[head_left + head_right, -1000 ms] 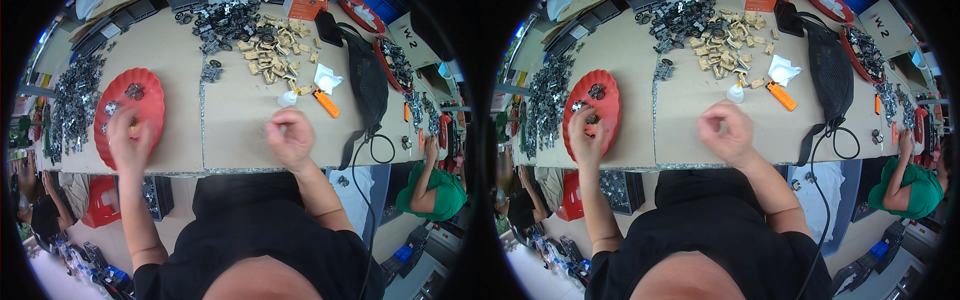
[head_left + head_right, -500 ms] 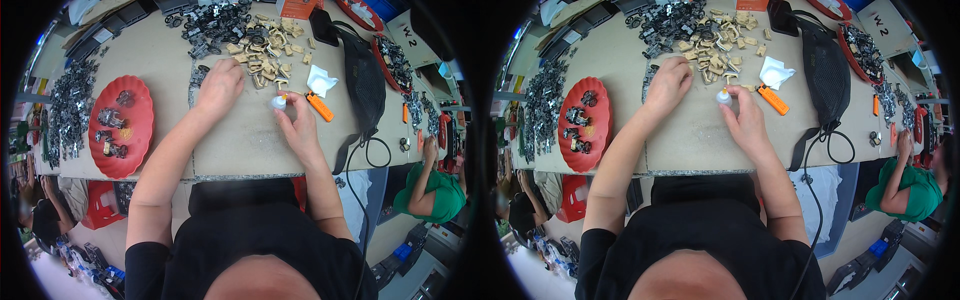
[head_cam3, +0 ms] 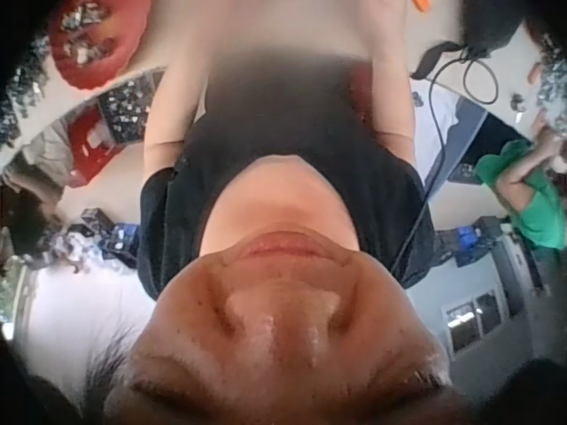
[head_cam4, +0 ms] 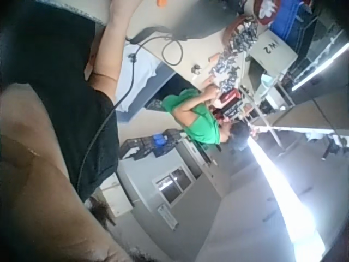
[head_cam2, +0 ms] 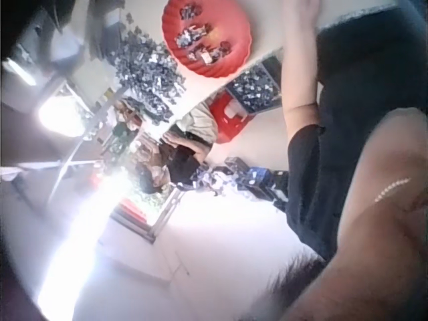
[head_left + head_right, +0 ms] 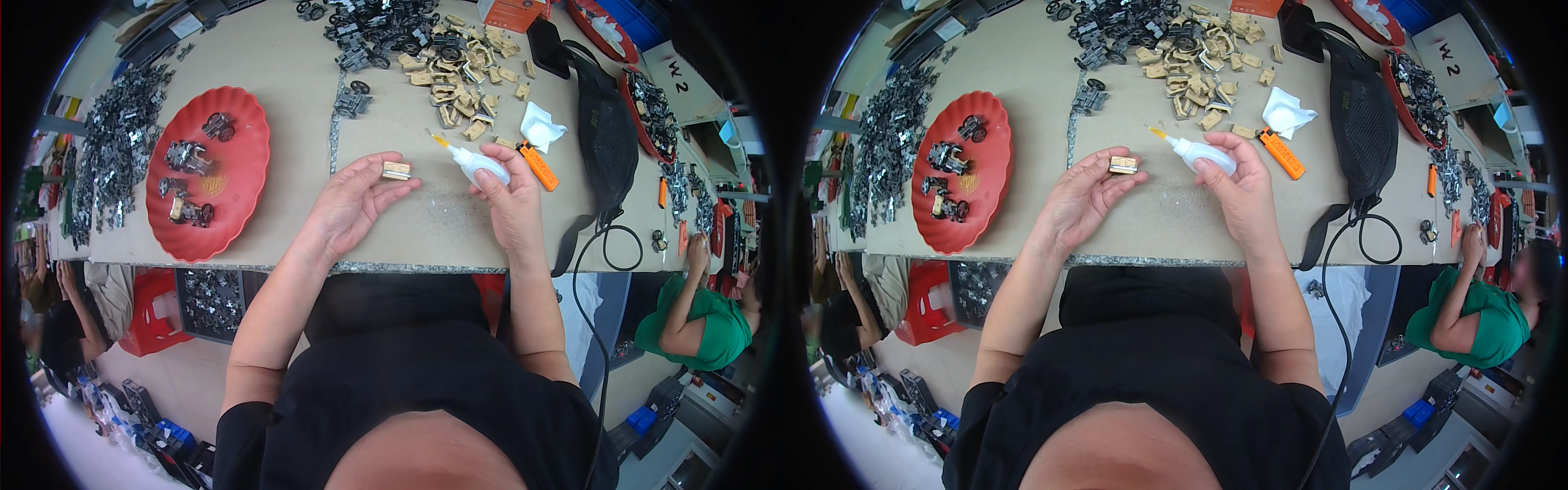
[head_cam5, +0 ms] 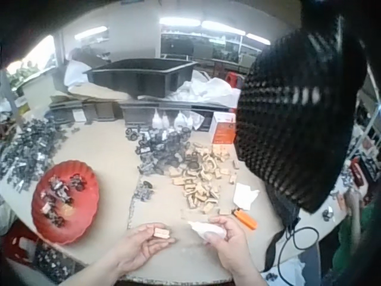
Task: Applying glue and assembling small mechanical or plastic components on a workbench.
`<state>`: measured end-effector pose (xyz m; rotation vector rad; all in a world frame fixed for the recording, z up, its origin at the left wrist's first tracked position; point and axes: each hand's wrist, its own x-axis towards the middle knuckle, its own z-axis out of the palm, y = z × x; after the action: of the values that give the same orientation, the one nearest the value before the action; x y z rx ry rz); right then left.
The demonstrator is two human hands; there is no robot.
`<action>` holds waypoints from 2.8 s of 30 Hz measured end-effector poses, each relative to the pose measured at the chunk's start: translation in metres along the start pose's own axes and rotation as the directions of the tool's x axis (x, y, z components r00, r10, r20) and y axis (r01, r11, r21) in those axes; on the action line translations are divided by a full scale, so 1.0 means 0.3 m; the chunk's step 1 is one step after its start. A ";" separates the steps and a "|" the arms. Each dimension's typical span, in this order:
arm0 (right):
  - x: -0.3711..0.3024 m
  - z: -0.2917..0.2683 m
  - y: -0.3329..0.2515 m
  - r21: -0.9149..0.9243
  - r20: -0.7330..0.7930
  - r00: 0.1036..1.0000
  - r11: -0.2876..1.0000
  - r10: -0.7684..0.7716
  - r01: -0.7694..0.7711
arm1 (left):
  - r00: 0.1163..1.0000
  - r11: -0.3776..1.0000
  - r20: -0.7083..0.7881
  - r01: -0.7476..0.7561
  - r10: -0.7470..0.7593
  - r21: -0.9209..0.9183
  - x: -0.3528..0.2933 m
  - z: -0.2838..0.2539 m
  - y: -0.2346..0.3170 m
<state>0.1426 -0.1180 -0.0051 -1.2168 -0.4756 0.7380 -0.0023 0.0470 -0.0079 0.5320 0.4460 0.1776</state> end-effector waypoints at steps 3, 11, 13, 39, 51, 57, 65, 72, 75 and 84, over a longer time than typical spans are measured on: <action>0.004 0.014 0.026 0.166 -0.079 0.997 0.986 -0.022 0.035 | 0.998 0.994 0.024 -0.056 0.054 0.095 -0.017 0.002 -0.006; 0.011 0.049 0.026 0.424 -0.020 1.000 0.905 0.007 0.002 | 0.990 0.928 0.074 -0.136 0.118 0.347 -0.030 -0.015 -0.041; 0.016 0.048 0.037 0.408 -0.017 1.000 0.913 0.002 0.005 | 0.987 0.922 0.084 -0.160 0.139 0.353 -0.034 -0.004 -0.044; 0.007 -0.197 -0.033 -0.980 0.030 0.924 -0.192 -0.382 -0.047 | 0.947 0.632 0.101 -0.281 0.305 0.722 -0.382 -0.084 -0.031; -0.302 0.320 0.094 -0.180 0.648 0.737 0.979 0.192 -0.097 | 0.817 0.477 -0.337 0.087 0.469 0.875 -0.791 -0.470 -0.153; -0.198 0.572 0.454 -0.539 0.745 0.437 0.841 0.504 -0.050 | 0.771 0.427 -0.375 0.148 0.516 0.892 -0.758 -0.654 -0.225; -0.183 0.647 0.795 -0.699 0.634 0.535 0.710 0.558 0.086 | 0.760 0.344 -0.257 0.048 0.597 0.938 -0.788 -0.834 -0.332; -0.200 0.684 0.726 -0.732 0.514 0.522 0.666 0.681 -0.147 | 0.729 0.261 -0.282 0.146 0.623 0.954 -0.795 -0.824 -0.333; -0.203 0.681 0.724 -0.743 0.541 0.507 0.664 0.671 -0.085 | 0.736 0.296 -0.305 0.148 0.604 0.944 -0.784 -0.812 -0.352; -0.185 0.655 0.721 -0.721 0.566 0.528 0.691 0.633 -0.055 | 0.789 0.215 -0.251 0.154 0.561 0.964 -0.701 -0.803 -0.338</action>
<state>-0.0848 0.0074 -0.1505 -1.6083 -1.3330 1.6306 -0.2939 0.0111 -0.1700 1.8987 1.1124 0.3414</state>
